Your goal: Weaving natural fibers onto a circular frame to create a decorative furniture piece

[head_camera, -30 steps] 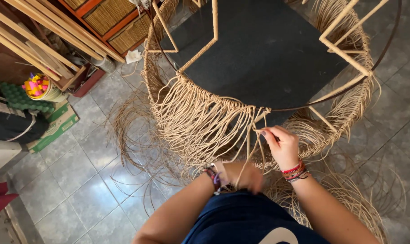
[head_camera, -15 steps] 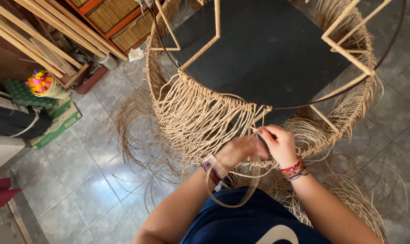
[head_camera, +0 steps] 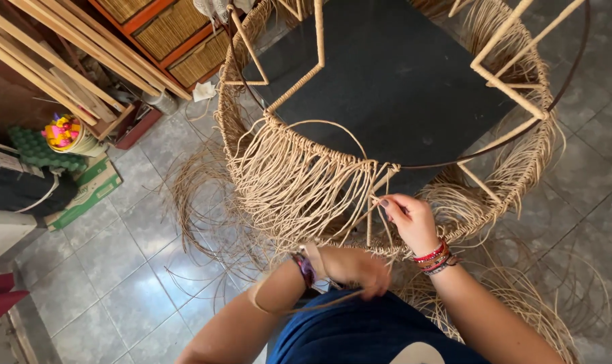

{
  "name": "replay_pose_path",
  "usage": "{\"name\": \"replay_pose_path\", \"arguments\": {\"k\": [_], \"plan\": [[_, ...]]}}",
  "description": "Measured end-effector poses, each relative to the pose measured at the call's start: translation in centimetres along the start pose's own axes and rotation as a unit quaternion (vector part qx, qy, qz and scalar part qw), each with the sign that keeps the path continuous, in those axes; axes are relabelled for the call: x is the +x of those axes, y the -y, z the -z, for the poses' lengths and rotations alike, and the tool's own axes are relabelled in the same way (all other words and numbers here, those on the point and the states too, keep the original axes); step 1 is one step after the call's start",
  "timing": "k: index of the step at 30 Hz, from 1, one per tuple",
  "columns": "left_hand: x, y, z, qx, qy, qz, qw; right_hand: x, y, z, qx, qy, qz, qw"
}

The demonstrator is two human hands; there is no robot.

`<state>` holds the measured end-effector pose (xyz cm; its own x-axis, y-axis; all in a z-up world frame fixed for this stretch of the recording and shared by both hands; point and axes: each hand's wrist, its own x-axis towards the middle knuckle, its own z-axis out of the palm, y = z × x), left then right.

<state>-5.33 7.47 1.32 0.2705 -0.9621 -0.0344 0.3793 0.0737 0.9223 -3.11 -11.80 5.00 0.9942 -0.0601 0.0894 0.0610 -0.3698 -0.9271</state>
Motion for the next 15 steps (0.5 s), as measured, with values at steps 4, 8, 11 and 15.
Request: {"name": "replay_pose_path", "arguments": {"k": [4, 8, 11, 15], "plan": [[1.3, -3.1, 1.5, 0.048, -0.229, -0.075, 0.969, -0.1, 0.9, -0.3, -0.015, 0.005, 0.002, 1.000], [-0.1, 2.3, 1.9, -0.089, 0.076, -0.088, 0.989, 0.1, -0.7, -0.2, -0.020, -0.001, 0.015, 1.000], [1.3, 0.0, 3.8, -0.125, -0.068, -0.076, 0.987, 0.3, -0.6, -0.6, -0.023, 0.004, 0.022, 0.999], [1.3, 4.2, 3.9, -0.051, 0.177, -0.213, 0.960, -0.1, -0.3, -0.3, -0.026, 0.003, 0.015, 1.000]]}}
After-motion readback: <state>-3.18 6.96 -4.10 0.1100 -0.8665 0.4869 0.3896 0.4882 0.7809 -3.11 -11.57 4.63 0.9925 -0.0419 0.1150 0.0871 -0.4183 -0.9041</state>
